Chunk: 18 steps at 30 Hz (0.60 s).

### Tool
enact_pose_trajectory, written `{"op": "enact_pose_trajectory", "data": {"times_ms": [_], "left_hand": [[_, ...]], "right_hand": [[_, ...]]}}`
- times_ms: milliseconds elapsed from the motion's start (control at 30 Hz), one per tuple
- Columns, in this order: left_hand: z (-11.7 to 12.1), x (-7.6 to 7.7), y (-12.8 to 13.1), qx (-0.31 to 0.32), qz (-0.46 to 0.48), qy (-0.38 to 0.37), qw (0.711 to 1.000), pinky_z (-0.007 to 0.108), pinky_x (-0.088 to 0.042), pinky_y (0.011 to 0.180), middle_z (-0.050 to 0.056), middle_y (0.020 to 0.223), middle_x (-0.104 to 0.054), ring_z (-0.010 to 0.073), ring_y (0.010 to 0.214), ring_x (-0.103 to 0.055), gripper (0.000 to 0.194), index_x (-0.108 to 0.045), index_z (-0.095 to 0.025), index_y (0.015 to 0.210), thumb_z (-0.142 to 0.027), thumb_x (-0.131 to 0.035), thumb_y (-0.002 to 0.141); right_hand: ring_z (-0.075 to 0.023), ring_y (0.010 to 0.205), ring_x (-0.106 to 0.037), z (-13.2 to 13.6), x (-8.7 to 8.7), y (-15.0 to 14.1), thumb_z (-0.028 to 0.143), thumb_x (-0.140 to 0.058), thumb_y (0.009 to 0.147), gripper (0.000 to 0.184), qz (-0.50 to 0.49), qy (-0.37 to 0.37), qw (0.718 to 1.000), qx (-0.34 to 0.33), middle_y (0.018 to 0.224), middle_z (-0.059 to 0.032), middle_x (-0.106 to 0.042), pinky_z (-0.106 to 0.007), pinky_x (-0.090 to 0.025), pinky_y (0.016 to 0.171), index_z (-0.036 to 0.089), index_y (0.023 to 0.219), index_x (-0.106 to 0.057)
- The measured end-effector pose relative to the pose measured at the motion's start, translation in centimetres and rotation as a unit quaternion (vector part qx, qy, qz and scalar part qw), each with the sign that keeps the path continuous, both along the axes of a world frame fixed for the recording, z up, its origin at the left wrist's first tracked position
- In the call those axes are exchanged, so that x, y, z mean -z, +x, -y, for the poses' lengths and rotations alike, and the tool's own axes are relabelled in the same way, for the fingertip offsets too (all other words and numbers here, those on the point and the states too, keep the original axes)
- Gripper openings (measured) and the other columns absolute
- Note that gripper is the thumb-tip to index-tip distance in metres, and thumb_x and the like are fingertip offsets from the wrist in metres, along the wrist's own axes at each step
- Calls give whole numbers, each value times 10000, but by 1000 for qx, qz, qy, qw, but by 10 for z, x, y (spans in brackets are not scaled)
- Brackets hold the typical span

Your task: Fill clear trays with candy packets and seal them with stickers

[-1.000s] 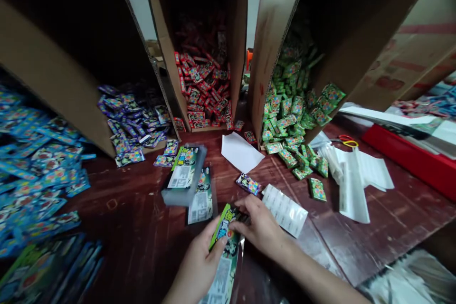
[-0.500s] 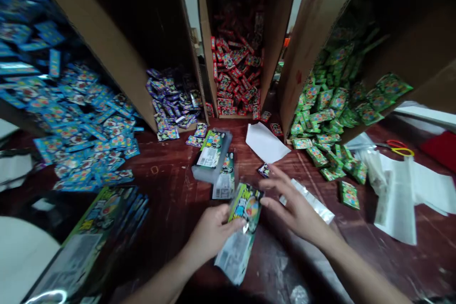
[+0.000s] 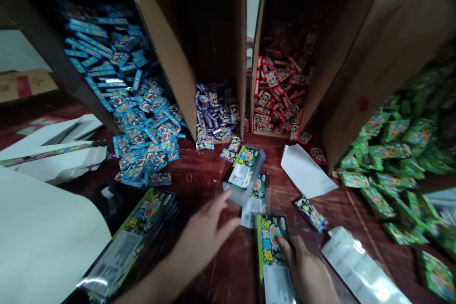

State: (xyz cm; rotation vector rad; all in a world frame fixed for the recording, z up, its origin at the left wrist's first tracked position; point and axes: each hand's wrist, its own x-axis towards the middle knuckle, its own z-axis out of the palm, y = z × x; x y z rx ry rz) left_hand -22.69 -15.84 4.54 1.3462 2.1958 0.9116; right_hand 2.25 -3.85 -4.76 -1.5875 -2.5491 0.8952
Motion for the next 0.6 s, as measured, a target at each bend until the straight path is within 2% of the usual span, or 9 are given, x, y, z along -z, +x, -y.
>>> {"op": "enact_pose_trajectory", "data": {"times_ms": [67,133,200,267,300,367,433,500,600], "left_hand": [[-6,-30,-50,24,-153,-18,988,434,-421,1142,94,1430,-606,276,1300,-583,470,-568,-242,1387,-451,-541,966],[-16,-54,-100,28,-278,-81,957,434,-449,1105,112,1397,-628,286,1277,-598,424,-587,-206,1359,-397,-491,992],[-28,-69,-145,9,-368,-197,909,451,-505,1007,166,1312,-669,320,1199,-646,399,-600,-156,1331,-327,-457,1000],[-34,-76,-185,-11,-405,-298,865,465,-534,910,211,1161,-718,361,1095,-687,341,-664,-114,1211,-286,-496,970],[-34,-76,-202,-16,-407,-331,851,469,-537,880,219,1090,-732,376,1053,-697,304,-694,-106,1136,-285,-549,938],[-29,-73,-232,-10,-393,-370,842,470,-535,858,211,1016,-744,391,1008,-702,286,-728,-118,1039,-306,-703,826],[-18,-64,-252,20,-369,-395,841,442,-522,885,180,1077,-742,376,1050,-685,409,-735,-169,1065,-341,-821,704],[-7,-52,-263,58,-340,-400,849,399,-493,939,140,1170,-726,344,1126,-651,530,-726,-227,1123,-379,-870,636],[0,-31,-264,89,-311,-377,868,366,-431,1019,110,1247,-701,320,1215,-588,646,-708,-261,1176,-425,-899,580]], "right_hand": [[-367,867,-749,-27,-18,-13,610,-376,987,379,-10,76,996,-52,906,-112,-762,-458,-548,669,289,1028,-573],[-353,998,-711,-57,-42,-43,576,-399,997,381,-62,170,976,-118,1043,-136,-733,-484,-554,794,263,1096,-593],[-322,1099,-661,-84,-63,-91,508,-425,1010,375,-101,217,948,-208,1142,-141,-697,-471,-531,924,229,1204,-584],[-288,1214,-598,-104,-77,-149,432,-464,1013,405,-83,221,930,-283,1295,-137,-638,-429,-496,1015,207,1343,-529],[-279,1255,-570,-110,-81,-179,406,-488,1007,420,-60,216,926,-304,1348,-133,-611,-417,-482,1037,208,1377,-512],[-299,1281,-547,-116,-80,-236,376,-540,986,425,-24,203,928,-311,1359,-148,-603,-444,-478,1031,200,1372,-532],[-358,1266,-552,-116,-72,-282,349,-579,965,403,6,183,940,-289,1309,-209,-617,-516,-489,981,145,1312,-584],[-397,1265,-548,-115,-62,-315,320,-578,967,384,44,161,951,-262,1304,-257,-603,-568,-491,944,95,1277,-607],[-346,1287,-540,-117,-53,-342,341,-584,984,391,84,131,954,-256,1397,-187,-556,-566,-481,997,139,1318,-586]]}}
